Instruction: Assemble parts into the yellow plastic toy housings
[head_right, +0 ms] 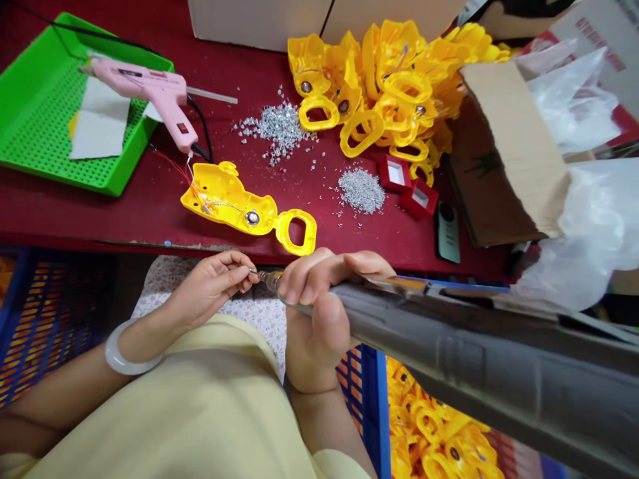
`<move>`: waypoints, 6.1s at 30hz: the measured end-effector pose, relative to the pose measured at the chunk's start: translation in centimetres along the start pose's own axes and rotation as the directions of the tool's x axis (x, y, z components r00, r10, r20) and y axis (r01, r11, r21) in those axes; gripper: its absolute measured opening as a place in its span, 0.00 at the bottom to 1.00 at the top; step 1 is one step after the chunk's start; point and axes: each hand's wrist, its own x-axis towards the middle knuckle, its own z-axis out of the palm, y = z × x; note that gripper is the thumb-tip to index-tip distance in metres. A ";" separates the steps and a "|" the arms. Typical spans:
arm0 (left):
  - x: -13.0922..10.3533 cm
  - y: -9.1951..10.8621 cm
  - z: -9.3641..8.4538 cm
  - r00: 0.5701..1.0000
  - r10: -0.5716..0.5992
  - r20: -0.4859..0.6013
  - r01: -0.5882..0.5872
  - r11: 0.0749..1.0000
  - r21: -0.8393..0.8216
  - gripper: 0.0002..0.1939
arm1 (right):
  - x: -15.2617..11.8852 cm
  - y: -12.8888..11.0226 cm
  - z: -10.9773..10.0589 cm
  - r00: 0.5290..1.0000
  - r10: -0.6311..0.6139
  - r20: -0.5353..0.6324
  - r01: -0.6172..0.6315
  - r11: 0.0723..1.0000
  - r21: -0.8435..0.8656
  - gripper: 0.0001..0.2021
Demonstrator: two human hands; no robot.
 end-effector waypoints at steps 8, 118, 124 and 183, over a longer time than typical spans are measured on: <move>0.6 -0.9 0.2 0.991 0.131 -0.029 -0.131 0.991 -0.003 0.11 | 0.5 -0.2 0.3 0.999 -0.037 -0.003 0.036 0.997 -0.062 0.06; 2.8 5.8 -4.7 0.581 0.785 0.215 -0.362 0.013 0.932 0.09 | 4.9 8.2 2.9 0.595 0.194 0.780 0.648 0.458 -0.608 0.11; 3.2 5.3 -5.1 0.569 0.798 0.199 -0.359 0.023 0.933 0.11 | 5.8 9.6 4.8 0.472 0.349 0.810 0.806 0.202 -0.557 0.08; 3.5 7.5 -1.9 0.559 0.523 0.643 -0.288 -0.605 0.742 0.08 | 1.4 11.1 -0.5 0.947 0.200 0.252 -0.025 0.827 -0.562 0.07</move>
